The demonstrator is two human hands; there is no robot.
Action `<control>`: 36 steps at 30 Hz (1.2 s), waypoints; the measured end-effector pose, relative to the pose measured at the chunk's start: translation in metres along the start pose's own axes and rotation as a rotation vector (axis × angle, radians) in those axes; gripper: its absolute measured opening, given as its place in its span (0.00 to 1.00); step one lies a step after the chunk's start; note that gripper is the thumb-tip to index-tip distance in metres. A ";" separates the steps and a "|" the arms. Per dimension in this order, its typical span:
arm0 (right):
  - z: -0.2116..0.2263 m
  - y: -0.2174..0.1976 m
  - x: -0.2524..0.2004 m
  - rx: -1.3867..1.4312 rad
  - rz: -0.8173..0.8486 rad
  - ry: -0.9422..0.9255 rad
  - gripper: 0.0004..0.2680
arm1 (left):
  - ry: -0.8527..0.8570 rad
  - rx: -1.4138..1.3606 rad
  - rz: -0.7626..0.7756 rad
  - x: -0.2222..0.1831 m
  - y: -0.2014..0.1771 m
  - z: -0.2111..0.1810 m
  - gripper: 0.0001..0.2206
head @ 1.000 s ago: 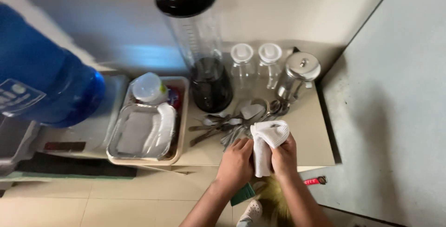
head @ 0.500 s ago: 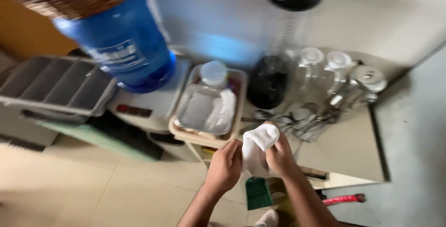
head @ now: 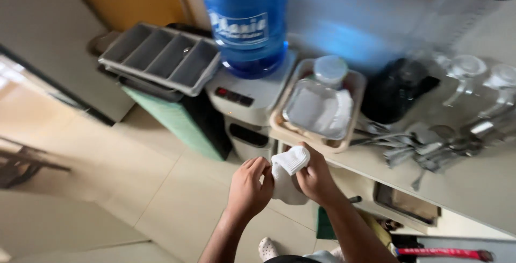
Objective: The recorder wipes individual spoons with a cloth and organizes them into a grey cutlery storage tray.
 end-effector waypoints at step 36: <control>-0.013 0.154 0.141 0.467 0.037 0.041 0.12 | -0.512 -0.635 -0.414 0.022 -0.065 0.125 0.07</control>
Point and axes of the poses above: each hand's wrist, its own x-axis towards the middle knuckle, its own y-axis out of the palm, z = x × y, the point moved 4 cm from there along x, towards the middle knuckle, and after that the axes turned 3 degrees about -y, right-handed, at the moved point
